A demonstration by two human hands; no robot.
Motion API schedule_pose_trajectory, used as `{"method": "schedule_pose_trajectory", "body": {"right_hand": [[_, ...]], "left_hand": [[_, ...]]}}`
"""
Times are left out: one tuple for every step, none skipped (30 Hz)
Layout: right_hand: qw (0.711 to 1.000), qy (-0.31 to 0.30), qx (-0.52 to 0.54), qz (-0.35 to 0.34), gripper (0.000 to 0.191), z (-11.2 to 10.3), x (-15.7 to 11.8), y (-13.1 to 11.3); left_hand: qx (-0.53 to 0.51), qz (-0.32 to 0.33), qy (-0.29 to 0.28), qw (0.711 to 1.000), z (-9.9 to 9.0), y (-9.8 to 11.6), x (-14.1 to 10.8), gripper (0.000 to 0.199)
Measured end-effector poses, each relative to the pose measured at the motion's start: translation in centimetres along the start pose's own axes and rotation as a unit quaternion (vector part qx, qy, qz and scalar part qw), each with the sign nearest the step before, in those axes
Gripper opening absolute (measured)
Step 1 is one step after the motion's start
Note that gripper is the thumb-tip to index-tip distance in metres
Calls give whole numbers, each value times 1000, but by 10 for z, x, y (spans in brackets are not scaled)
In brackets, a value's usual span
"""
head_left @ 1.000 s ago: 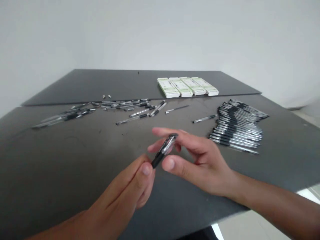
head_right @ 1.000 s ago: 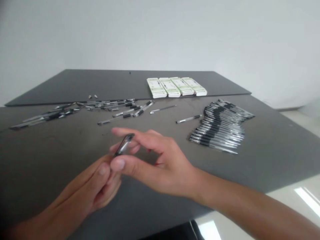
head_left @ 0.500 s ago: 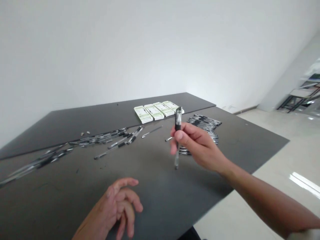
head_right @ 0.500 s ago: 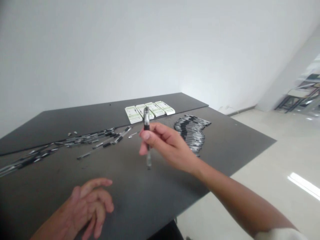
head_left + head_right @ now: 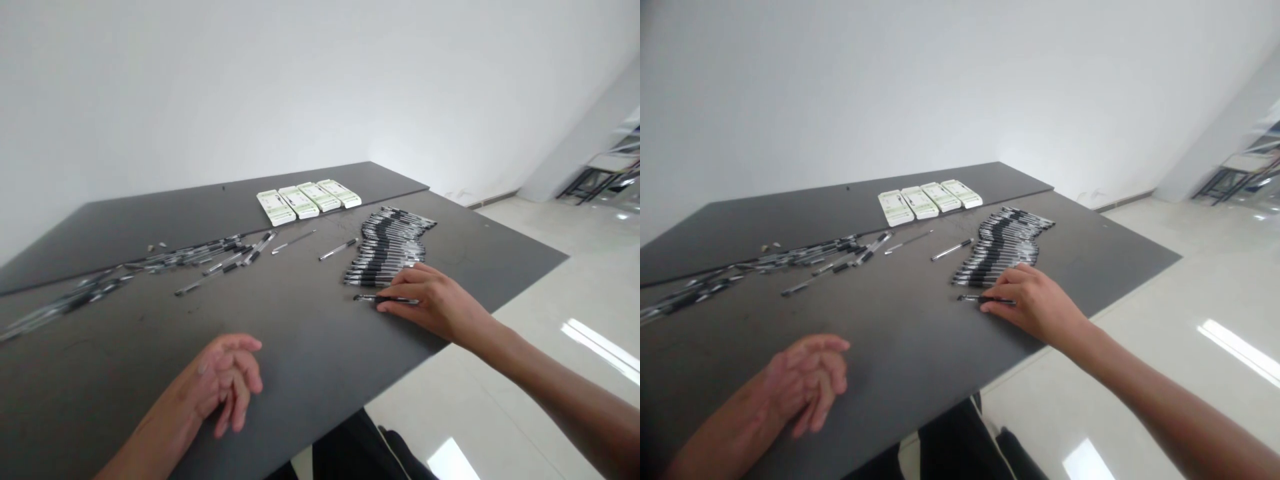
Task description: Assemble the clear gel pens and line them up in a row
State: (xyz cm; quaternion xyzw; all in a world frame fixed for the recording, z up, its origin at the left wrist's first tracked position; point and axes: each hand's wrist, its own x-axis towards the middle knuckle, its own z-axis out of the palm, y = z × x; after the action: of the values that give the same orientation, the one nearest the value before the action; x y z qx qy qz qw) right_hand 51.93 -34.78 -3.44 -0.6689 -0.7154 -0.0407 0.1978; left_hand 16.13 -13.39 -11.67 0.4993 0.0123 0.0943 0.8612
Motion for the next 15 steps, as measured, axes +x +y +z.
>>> {"method": "schedule_pose_trajectory", "body": {"right_hand": [[1000,4,3,-3,21,2,1,-1],[1000,9,9,-7,22,2,2,-1],[1000,17,16,-13,22,0,2,0],[999,29,24,-19,23,-4,2,3],[998,45,28,-21,24,-9,1,8],[997,66,25,-12,25,-17,0,17],[996,90,12,10,26,-26,1,28],[992,114,-7,47,28,-36,3,42],[985,139,-33,101,29,-47,7,59],[972,157,-60,161,31,-57,12,78],[957,172,-75,220,33,-66,20,98],[944,168,-81,273,34,-73,29,119],[938,161,-84,294,36,-79,39,140],[935,153,-87,307,37,-82,49,161],[934,138,-87,318,36,-83,59,180]], "left_hand": [[0,-2,-3,1000,0,1,0,53],[-2,-1,-6,1000,0,1,0,53],[-5,1,-7,1000,0,1,0,51],[-8,2,-6,1000,-1,1,-1,49],[-10,1,-3,1000,-1,1,-3,45],[-11,-1,-3,1000,-2,1,-4,43],[-11,-5,1,1000,-2,1,-6,41],[-11,-9,6,1000,-2,2,-9,41],[-12,-14,13,1000,-2,3,-11,41],[-13,-21,25,999,-2,4,-13,42],[-15,-32,41,999,-2,5,-16,41],[-16,-48,60,997,-3,5,-18,38],[-15,-67,81,994,-5,3,-21,36],[-12,-88,103,991,-9,1,-25,33],[-7,-103,120,987,-13,-2,-28,33]]}}
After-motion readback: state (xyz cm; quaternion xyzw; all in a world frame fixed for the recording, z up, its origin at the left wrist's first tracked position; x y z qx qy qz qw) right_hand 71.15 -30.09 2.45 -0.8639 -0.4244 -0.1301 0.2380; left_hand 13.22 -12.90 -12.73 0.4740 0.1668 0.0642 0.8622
